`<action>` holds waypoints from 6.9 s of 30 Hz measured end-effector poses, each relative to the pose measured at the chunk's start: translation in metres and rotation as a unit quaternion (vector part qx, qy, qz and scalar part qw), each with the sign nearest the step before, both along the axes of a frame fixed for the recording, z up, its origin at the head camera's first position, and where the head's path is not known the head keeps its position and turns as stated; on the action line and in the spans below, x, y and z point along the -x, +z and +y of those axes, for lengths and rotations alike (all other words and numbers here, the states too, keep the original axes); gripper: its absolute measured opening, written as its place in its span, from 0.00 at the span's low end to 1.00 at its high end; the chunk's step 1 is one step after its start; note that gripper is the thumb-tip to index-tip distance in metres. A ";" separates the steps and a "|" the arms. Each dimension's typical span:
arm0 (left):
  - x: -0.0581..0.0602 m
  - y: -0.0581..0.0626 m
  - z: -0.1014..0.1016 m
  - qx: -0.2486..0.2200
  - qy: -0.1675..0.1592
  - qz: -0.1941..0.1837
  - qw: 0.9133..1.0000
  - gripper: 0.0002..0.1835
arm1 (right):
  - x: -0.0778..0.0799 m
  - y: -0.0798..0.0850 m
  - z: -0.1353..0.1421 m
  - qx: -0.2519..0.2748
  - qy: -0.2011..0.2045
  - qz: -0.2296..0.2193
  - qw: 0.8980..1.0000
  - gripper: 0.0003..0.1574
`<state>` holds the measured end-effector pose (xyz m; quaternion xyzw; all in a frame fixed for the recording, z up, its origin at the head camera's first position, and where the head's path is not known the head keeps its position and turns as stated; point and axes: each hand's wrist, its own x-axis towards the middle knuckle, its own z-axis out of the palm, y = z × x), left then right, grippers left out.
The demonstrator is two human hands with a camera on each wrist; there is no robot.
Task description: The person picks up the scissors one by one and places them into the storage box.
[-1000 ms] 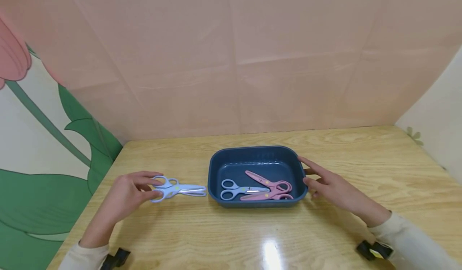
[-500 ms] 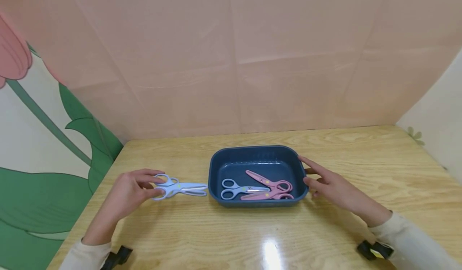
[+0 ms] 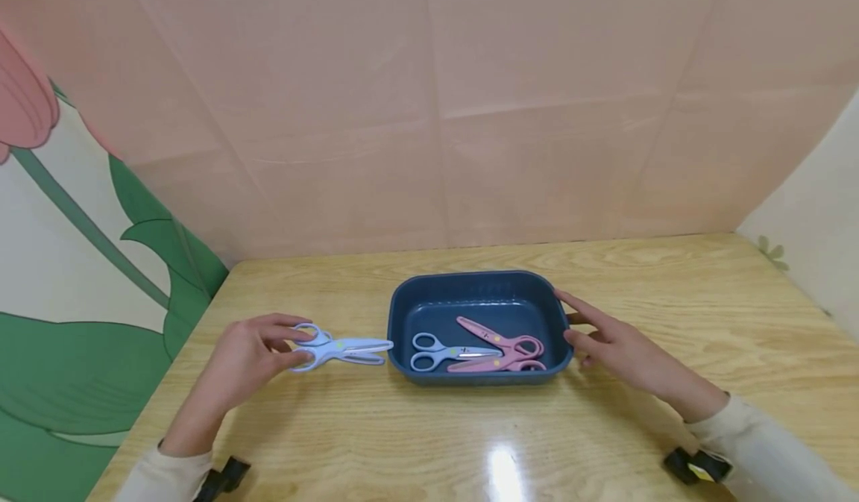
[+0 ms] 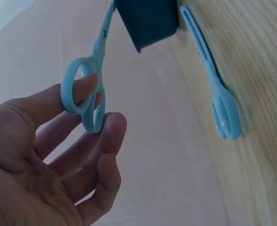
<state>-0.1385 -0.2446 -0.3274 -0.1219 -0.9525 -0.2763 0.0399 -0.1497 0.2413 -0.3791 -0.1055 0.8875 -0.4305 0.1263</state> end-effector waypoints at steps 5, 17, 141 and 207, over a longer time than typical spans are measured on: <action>0.001 0.000 0.007 0.009 -0.009 0.008 1.000 0.11 | -0.001 0.000 0.000 -0.003 -0.003 -0.003 1.000 0.42; 0.010 0.005 0.028 0.030 -0.025 0.020 0.999 0.10 | 0.000 0.000 0.002 0.005 0.002 -0.001 1.000 0.42; 0.058 -0.021 0.127 0.119 -0.038 0.083 0.989 0.07 | -0.001 -0.001 0.001 0.007 -0.001 -0.003 1.000 0.41; 0.061 -0.041 0.153 0.138 -0.040 0.103 0.984 0.06 | -0.002 0.003 0.000 -0.004 0.002 0.007 1.000 0.40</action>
